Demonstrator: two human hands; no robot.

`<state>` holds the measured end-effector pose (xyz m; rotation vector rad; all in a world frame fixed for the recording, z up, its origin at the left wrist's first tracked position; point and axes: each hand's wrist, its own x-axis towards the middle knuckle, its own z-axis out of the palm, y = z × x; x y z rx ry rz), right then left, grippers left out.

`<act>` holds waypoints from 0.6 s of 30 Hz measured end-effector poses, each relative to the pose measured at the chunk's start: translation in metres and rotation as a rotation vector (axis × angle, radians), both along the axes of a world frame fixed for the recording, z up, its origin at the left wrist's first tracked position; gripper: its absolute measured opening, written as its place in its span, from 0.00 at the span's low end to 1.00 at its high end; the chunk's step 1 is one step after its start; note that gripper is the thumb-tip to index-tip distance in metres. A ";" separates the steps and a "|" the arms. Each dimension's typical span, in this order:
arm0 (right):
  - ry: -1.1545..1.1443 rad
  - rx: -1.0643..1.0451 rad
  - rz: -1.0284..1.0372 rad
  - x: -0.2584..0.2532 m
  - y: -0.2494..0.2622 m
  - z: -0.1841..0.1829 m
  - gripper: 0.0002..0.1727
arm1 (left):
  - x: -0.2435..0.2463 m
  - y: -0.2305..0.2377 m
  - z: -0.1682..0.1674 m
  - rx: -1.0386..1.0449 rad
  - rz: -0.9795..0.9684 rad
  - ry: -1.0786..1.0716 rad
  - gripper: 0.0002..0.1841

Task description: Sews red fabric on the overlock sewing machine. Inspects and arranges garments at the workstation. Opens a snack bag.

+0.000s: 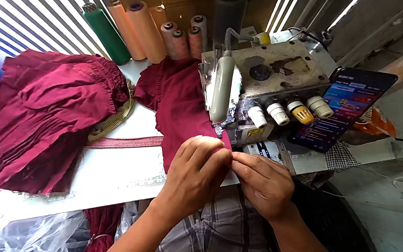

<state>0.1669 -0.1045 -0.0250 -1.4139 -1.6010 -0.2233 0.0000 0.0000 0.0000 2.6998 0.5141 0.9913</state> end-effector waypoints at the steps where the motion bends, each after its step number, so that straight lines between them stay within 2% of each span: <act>1: 0.021 0.005 -0.010 -0.002 -0.001 -0.001 0.08 | 0.002 0.002 -0.004 0.021 -0.011 -0.017 0.11; 4: 0.073 0.008 -0.022 -0.006 -0.003 -0.006 0.08 | 0.000 0.006 -0.005 0.047 -0.052 -0.019 0.06; 9: 0.114 -0.047 -0.029 -0.004 -0.002 -0.022 0.10 | -0.010 0.006 -0.010 0.003 -0.115 0.044 0.09; 18: 0.083 -0.072 -0.079 0.002 0.022 -0.019 0.10 | -0.009 0.036 -0.007 -0.070 -0.152 0.077 0.12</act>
